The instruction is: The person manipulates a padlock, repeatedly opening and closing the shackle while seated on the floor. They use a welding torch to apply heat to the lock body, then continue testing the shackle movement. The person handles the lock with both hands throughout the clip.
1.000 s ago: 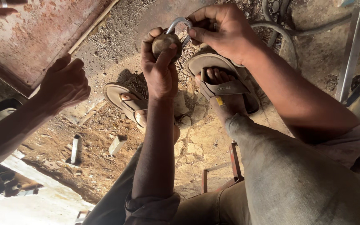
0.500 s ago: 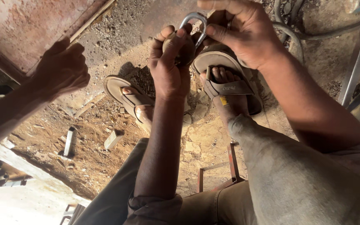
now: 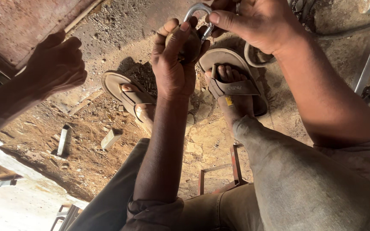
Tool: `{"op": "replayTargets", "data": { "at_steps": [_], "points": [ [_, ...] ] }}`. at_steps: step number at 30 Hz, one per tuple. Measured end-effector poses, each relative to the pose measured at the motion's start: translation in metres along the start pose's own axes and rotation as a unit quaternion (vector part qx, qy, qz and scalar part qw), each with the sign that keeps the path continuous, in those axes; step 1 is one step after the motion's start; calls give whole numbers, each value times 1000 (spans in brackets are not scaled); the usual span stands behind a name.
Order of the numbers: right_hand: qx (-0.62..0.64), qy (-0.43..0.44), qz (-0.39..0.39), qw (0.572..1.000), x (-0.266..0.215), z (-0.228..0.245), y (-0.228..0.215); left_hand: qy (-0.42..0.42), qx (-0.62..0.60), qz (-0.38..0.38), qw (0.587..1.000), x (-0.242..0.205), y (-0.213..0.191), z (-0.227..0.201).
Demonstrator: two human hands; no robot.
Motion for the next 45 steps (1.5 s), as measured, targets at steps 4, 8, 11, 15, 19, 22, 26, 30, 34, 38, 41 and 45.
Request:
{"op": "replayTargets", "data": {
  "at_steps": [4,8,11,15,19,22,26,30,34,38,41,45],
  "points": [
    [34,9,39,999,4,-1,0,5,8,-1,1000,1,0,-5],
    [-11,-24,71,997,6,-2,-2,-13,42,-27,999,2,-3,-6],
    [-77,-62,117,988,11,-3,-2,-17,57,-14,998,3,-3,-8],
    [-89,-117,162,976,17,-7,-1,-14,60,0,998,2,-3,-12],
    [-66,-102,172,978,18,-9,-2,-25,56,-12,998,1,-3,-14],
    [-48,-100,181,977,17,-6,-2,-23,55,-2,998,0,0,-15],
    [-96,-108,180,973,22,3,0,-56,52,-27,997,-1,-1,-14],
    [-113,-109,201,967,24,15,3,-62,50,-11,997,0,0,-17],
    [-147,-176,186,956,23,20,6,-60,41,38,997,0,5,-23],
    [-189,-213,161,945,16,16,5,-63,70,1,996,-1,1,-25],
    [-228,-217,150,937,7,15,1,-47,78,22,996,0,2,-26],
    [-179,-166,145,959,0,13,-5,-45,122,70,989,3,1,-24]
  ]
}}
Point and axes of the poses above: each hand's wrist, its own x-axis towards the middle knuckle, its own y-axis out of the palm, z = x × y, the point moved 5 cm from there along x, towards the middle knuckle, and after that the axes turned 7 degrees about -z, right-handed, at the moved point
